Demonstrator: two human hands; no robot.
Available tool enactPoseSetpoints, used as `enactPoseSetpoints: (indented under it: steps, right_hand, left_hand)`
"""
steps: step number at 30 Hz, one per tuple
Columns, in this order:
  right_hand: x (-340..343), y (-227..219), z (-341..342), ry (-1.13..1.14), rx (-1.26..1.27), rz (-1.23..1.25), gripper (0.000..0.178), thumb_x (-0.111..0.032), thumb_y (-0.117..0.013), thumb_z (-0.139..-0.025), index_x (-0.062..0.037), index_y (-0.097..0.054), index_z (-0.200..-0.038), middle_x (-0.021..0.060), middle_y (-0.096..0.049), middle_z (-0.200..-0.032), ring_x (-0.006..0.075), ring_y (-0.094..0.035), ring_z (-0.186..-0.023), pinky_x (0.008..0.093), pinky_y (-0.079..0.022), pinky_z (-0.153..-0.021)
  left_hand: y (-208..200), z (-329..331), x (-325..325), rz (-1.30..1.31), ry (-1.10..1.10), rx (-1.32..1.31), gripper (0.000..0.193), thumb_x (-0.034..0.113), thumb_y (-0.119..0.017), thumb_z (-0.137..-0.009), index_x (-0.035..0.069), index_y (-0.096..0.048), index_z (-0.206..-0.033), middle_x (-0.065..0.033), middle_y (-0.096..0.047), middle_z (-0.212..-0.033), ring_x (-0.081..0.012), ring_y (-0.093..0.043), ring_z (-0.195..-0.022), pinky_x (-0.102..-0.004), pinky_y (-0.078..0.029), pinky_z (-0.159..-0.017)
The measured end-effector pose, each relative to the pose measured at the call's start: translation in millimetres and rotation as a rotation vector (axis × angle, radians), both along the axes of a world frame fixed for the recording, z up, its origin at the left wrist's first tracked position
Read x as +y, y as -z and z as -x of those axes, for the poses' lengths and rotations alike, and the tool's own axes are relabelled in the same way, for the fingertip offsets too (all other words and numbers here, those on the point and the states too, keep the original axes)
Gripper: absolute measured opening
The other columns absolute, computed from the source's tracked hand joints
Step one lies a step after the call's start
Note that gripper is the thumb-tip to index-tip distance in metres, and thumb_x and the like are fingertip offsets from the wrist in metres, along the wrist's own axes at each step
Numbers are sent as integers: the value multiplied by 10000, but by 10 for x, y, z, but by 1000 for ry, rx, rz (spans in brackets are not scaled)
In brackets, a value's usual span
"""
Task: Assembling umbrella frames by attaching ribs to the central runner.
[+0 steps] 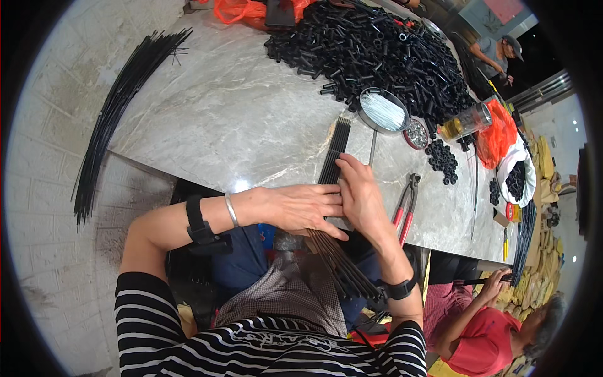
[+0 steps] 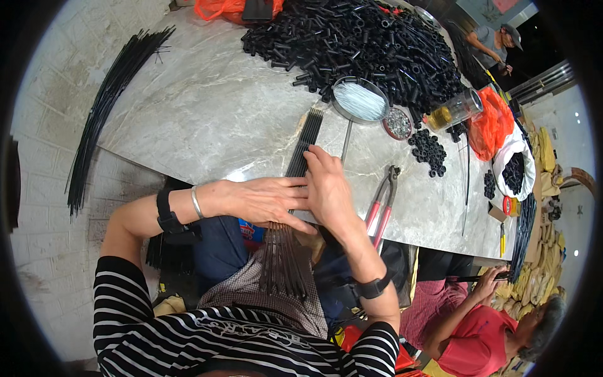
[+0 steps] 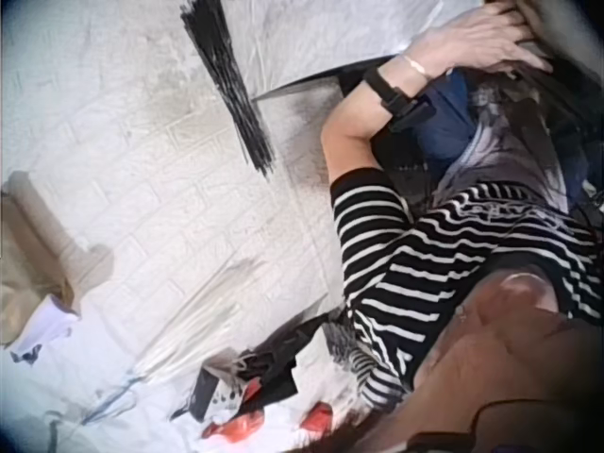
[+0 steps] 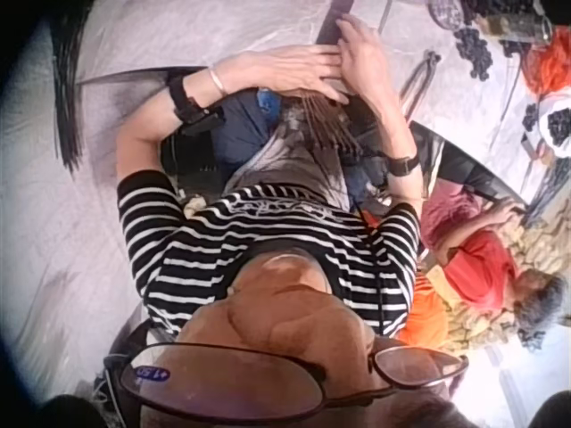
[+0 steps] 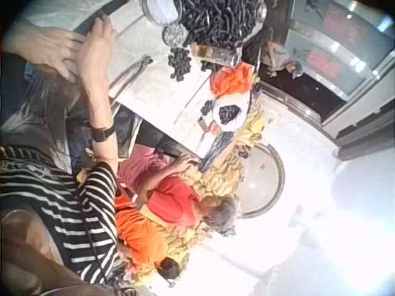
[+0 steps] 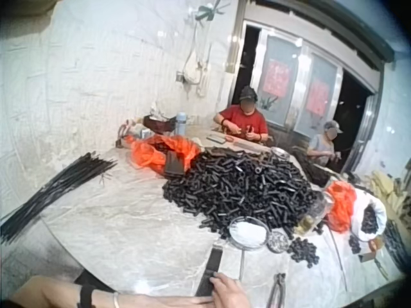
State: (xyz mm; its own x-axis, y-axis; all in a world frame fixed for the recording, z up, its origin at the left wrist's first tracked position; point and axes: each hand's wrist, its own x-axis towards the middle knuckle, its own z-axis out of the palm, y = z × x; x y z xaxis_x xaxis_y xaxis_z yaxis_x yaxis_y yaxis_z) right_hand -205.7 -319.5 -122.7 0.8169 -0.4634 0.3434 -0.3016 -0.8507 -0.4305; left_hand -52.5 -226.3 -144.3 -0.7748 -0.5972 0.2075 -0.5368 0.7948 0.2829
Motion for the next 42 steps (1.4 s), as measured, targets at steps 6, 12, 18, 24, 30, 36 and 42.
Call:
enactPoseSetpoints:
  steps: [6,12,18,24,30,36,42]
  right_hand:
    - [-900,-449,15,191,-21,-126,218,-72,-602,-846,23,-667,-1031,214,-671,-979,322,-665,-913,360,-514,-779]
    - [-1611,-66,-214,132,97,100,143,-110,-652,-778,-45,-704,-894,144,-647,-893,350,-619,-860,413,-497,-761]
    - [-1670,-20,-275,172,108,179,103,-105,-601,-812,-11,-644,-809,149,-614,-836,349,-602,-845,430,-490,-740]
    - [-1709,-34,-238,196,42,-18,121,-106,-610,-812,-2,-652,-856,154,-632,-880,337,-600,-882,415,-479,-760]
    - [-1441,-390,-184,231,-147,-162,119,-69,-602,-834,9,-648,-911,162,-638,-871,317,-614,-816,376,-472,-733]
    - [-1094,-215,1,-7,7,87,119,-28,-587,-827,17,-636,-926,156,-641,-849,292,-620,-778,348,-480,-692]
    - [-1055,-29,-11,65,117,208,71,-41,-579,-790,-31,-599,-857,131,-606,-826,322,-592,-830,414,-485,-717]
  left_hand:
    - [21,-11,35,-22,-2,-5,667,123,-640,-768,322,-439,-1373,-113,-241,-1527,-285,-250,-1403,-470,-191,-1156]
    - [-32,4,43,-46,12,-34,665,114,-627,-780,311,-427,-1382,-108,-220,-1536,-283,-224,-1414,-478,-184,-1165]
    - [-116,-20,32,-96,-3,-41,681,36,-590,-764,309,-446,-1371,-94,-202,-1546,-270,-204,-1424,-464,-171,-1172]
    - [-87,-17,16,-101,-12,-21,678,49,-607,-744,304,-469,-1357,-86,-206,-1547,-259,-192,-1428,-454,-155,-1177]
    - [-65,-24,51,-68,-20,-21,683,62,-614,-736,309,-469,-1357,-83,-212,-1546,-260,-207,-1424,-453,-162,-1172]
    - [-80,-24,34,-79,-9,-22,679,55,-609,-736,303,-469,-1353,-90,-217,-1544,-263,-202,-1427,-454,-159,-1170]
    - [-99,-67,53,-90,10,16,610,60,-579,-763,289,-499,-1322,-94,-238,-1533,-271,-224,-1418,-471,-194,-1159]
